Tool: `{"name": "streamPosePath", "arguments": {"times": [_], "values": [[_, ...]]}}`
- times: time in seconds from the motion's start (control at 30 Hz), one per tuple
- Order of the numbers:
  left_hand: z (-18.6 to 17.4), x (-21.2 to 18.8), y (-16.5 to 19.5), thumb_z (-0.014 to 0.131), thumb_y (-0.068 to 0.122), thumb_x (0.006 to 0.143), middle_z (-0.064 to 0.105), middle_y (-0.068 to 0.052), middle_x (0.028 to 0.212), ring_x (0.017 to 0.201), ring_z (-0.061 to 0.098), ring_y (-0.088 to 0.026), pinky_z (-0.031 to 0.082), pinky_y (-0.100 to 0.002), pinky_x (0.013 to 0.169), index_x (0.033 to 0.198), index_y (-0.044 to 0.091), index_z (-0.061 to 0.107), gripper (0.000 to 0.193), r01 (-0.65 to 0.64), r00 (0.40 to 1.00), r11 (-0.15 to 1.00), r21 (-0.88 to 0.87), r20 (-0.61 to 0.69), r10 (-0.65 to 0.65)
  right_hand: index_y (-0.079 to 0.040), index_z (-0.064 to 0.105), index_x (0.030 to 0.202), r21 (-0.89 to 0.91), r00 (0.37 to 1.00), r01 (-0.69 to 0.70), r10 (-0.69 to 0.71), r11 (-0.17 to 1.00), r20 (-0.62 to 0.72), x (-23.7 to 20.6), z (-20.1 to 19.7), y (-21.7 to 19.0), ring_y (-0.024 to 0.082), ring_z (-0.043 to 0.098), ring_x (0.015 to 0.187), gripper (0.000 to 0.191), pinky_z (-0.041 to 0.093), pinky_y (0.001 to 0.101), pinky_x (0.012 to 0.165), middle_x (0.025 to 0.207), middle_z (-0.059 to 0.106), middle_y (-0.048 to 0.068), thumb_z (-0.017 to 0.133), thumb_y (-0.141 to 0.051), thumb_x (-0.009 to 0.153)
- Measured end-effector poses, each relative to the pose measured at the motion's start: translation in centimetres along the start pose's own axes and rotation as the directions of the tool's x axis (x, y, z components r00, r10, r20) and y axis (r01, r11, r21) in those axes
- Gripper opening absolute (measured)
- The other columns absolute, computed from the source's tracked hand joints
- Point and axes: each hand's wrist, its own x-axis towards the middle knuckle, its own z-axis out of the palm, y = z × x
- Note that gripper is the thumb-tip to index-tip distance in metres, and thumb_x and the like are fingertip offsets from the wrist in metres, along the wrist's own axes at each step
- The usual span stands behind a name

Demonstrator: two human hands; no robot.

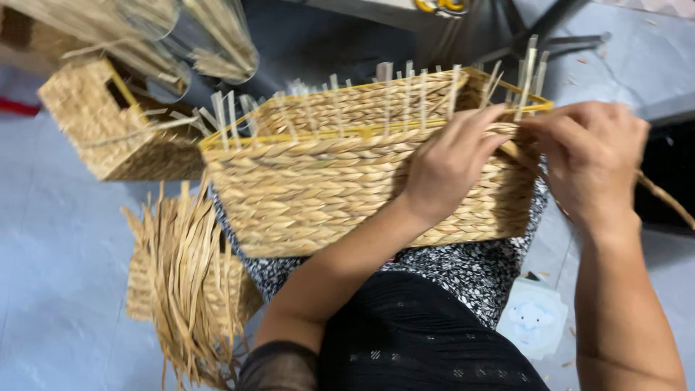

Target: The person weaves dried water hyacinth strands around the rim of a woven basket, tucking and tightening each strand by hand along the edge. They then use scissors to trim the protruding ends of the woven strands.

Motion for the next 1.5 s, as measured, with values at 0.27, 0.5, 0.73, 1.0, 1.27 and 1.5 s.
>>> {"name": "streamPosePath", "arguments": {"times": [0.27,0.5,0.73,1.0,1.27,1.5], "values": [[1.3,1.7,-1.2,0.062,0.020,0.106,0.069,-0.005,0.095,0.070,0.073,-0.023,0.059,-0.032,0.059,0.114,0.013,0.060,0.011,0.120,0.966,0.993,-0.011,0.233,-0.114,-0.017,0.073,0.101,-0.105,0.992,-0.091,0.099,0.990,0.074,-2.3,-1.2,-2.5,0.027,0.058,0.097,0.025,0.040,0.0418,0.090,0.099,0.064,0.003,0.089,-0.025,0.083],[0.1,4.1,-1.6,0.056,0.018,0.105,0.073,-0.007,0.072,0.061,0.075,-0.015,0.057,-0.032,0.051,0.116,0.013,0.065,0.015,0.459,0.738,0.886,-0.061,0.581,-0.343,-0.012,0.067,0.104,0.061,0.986,-0.136,0.130,0.989,0.104,-2.1,-2.2,-1.5,0.016,0.065,0.090,0.016,0.042,0.0360,0.097,0.094,0.069,-0.004,0.082,-0.012,0.097],[-1.0,5.9,-1.6,0.071,0.020,0.094,0.077,-0.006,0.092,0.066,0.077,-0.015,0.064,-0.031,0.062,0.116,0.011,0.068,0.024,0.375,0.731,0.910,-0.176,0.660,-0.173,-0.013,0.070,0.102,-0.007,0.999,-0.049,0.049,0.999,-0.007,-0.5,-4.1,-0.5,0.017,0.061,0.085,0.013,0.040,0.0369,0.098,0.087,0.066,-0.003,0.083,-0.010,0.102],[2.2,3.3,-0.7,0.070,0.018,0.098,0.070,-0.009,0.082,0.065,0.072,-0.027,0.056,-0.040,0.054,0.100,0.007,0.060,0.015,0.073,0.915,0.996,0.059,0.393,-0.090,-0.011,0.072,0.101,-0.116,0.984,0.018,-0.038,0.993,-0.175,2.6,-5.8,-2.9,0.024,0.063,0.102,0.014,0.039,0.0412,0.102,0.109,0.071,0.002,0.082,-0.006,0.093],[1.7,3.2,-1.3,0.058,0.011,0.106,0.068,-0.010,0.073,0.063,0.072,-0.027,0.057,-0.039,0.054,0.112,0.008,0.052,0.009,0.154,0.878,0.988,-0.006,0.460,-0.134,-0.007,0.077,0.115,0.038,0.999,-0.035,0.036,0.999,-0.015,3.7,-3.0,-2.9,0.026,0.061,0.089,0.022,0.043,0.0404,0.080,0.091,0.067,0.005,0.077,-0.005,0.093],[-0.5,5.9,-0.7,0.051,0.011,0.105,0.071,-0.008,0.074,0.056,0.076,-0.021,0.060,-0.036,0.050,0.111,0.007,0.052,0.007,0.502,0.695,0.850,-0.159,0.659,-0.288,-0.005,0.074,0.104,0.740,0.967,-0.210,0.248,0.639,0.060,3.4,1.2,-0.6,0.016,0.070,0.100,0.008,0.057,0.0298,0.089,0.103,0.073,0.005,0.066,-0.004,0.103]]}}
